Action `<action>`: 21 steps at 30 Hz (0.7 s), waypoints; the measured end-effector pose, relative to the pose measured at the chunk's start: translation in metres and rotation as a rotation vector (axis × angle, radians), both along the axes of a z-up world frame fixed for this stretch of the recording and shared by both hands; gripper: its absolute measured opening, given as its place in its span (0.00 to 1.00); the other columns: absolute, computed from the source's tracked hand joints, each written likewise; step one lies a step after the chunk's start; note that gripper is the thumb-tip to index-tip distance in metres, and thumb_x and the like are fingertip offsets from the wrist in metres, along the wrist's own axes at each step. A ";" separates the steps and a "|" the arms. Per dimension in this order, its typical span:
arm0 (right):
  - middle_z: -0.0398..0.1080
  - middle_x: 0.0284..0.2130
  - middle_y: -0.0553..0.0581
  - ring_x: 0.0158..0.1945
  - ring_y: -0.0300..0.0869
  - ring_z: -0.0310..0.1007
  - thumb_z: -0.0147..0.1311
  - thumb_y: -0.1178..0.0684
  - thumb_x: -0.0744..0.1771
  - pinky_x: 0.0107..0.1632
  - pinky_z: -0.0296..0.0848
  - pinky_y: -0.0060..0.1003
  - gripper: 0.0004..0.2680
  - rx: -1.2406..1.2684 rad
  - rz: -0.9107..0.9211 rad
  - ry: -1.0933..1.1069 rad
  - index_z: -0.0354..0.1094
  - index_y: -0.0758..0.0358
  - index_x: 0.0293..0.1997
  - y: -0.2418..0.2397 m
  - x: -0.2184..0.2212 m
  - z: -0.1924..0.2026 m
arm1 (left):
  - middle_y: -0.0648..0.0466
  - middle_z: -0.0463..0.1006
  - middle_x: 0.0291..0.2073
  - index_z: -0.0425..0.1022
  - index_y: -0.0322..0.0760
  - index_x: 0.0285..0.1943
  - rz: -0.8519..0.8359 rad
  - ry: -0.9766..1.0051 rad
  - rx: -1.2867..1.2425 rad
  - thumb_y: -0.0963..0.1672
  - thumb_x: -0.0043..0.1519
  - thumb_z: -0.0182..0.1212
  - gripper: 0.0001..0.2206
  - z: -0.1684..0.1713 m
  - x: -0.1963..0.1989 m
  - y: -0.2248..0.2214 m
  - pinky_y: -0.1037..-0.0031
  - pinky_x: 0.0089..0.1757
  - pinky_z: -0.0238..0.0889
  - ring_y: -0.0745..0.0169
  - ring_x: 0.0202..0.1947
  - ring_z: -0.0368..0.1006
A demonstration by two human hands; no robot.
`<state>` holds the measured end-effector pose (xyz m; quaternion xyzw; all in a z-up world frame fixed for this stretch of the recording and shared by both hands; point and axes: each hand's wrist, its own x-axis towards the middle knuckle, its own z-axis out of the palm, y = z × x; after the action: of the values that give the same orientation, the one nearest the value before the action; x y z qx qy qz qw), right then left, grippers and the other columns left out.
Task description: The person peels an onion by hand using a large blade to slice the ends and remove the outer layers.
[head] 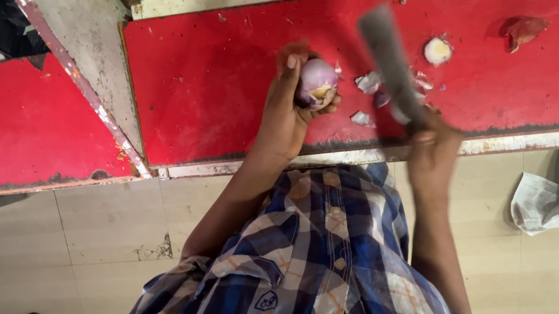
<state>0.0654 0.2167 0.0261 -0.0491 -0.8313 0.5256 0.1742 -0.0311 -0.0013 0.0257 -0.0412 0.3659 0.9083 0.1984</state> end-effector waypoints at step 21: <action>0.59 0.18 0.48 0.24 0.31 0.58 0.70 0.29 0.58 0.27 0.58 0.31 0.26 0.081 0.107 -0.140 0.64 0.66 0.33 -0.022 -0.029 0.020 | 0.61 0.74 0.51 0.59 0.57 0.71 -0.119 -0.195 0.118 0.60 0.64 0.47 0.27 0.004 0.022 0.037 0.78 0.31 0.62 0.70 0.46 0.73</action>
<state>0.0363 0.1948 0.0465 -0.0341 -0.8633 0.4956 0.0889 -0.0095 0.0358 0.0298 -0.0957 0.2926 0.9065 0.2888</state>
